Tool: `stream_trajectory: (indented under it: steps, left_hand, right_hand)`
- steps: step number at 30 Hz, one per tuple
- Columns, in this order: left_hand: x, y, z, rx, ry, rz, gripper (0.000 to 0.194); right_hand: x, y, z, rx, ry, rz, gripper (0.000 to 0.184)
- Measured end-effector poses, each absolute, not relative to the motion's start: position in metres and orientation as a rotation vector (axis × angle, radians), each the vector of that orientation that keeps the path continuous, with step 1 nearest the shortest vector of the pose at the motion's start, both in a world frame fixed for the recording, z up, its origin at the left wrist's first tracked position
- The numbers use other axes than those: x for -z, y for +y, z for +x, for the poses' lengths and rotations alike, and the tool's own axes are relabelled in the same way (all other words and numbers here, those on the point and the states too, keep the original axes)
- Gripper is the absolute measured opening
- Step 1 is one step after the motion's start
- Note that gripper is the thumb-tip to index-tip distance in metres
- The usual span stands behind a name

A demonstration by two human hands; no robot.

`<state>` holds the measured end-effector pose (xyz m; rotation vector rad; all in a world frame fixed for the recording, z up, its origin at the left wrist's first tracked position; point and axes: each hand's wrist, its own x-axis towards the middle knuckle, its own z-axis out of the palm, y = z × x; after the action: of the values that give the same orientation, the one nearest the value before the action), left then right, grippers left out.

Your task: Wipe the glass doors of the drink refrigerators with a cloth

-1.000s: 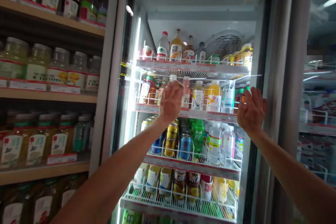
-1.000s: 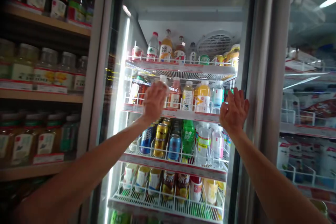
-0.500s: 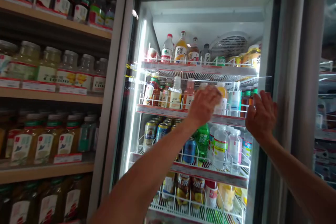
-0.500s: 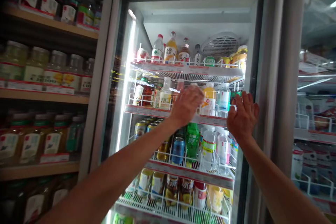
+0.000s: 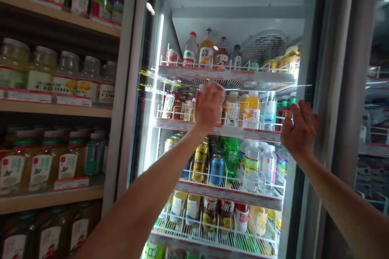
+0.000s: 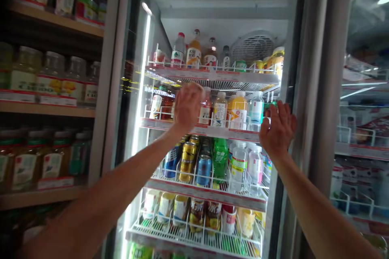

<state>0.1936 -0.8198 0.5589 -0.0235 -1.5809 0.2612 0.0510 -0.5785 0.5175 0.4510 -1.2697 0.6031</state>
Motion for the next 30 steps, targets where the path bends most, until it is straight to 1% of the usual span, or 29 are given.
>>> stream_trajectory:
  steps: [3,5,8,10,12,14,18,20,23,26,28,30]
  left_hand:
    - [-0.516,-0.774,0.172,-0.602,-1.667,-0.464,0.040]
    - [-0.503,-0.782,0.177,-0.681,-1.678,-0.519,0.040]
    - [-0.509,-0.849,0.211,-0.553,-1.600,-0.248,0.039]
    - [-0.518,-0.897,0.235,-0.306,-1.408,0.091,0.038]
    - [-0.518,-0.918,0.246,-0.183,-1.306,0.246,0.038]
    - [-0.506,-0.904,0.239,-0.204,-1.330,0.217,0.038]
    - [-0.465,-0.832,0.203,-0.471,-1.541,-0.184,0.039]
    - [-0.455,-0.822,0.198,-0.532,-1.594,-0.298,0.040]
    - [-0.466,-0.865,0.217,-0.361,-1.518,-0.105,0.039]
    - [-0.492,-0.917,0.236,-0.090,-1.254,0.218,0.040]
    - [-0.499,-0.918,0.235,-0.033,-1.189,0.280,0.042]
    - [-0.491,-0.890,0.222,-0.094,-1.269,0.193,0.042]
  right_hand:
    - [-0.517,-0.577,0.054,-0.596,-1.260,0.478,0.047]
    - [-0.517,-0.576,0.055,-0.599,-1.261,0.482,0.047]
    - [-0.517,-0.576,0.055,-0.609,-1.270,0.474,0.047]
    - [-0.517,-0.577,0.054,-0.609,-1.273,0.461,0.046]
    - [-0.517,-0.578,0.053,-0.608,-1.266,0.449,0.046]
    - [-0.517,-0.578,0.053,-0.610,-1.260,0.447,0.046]
    - [-0.517,-0.576,0.054,-0.597,-1.281,0.468,0.047]
    - [-0.517,-0.576,0.054,-0.593,-1.290,0.468,0.047]
    - [-0.517,-0.577,0.055,-0.611,-1.293,0.460,0.046]
    - [-0.516,-0.579,0.055,-0.613,-1.298,0.453,0.047]
    - [-0.516,-0.580,0.055,-0.602,-1.297,0.449,0.047]
    - [-0.517,-0.579,0.055,-0.599,-1.293,0.450,0.047]
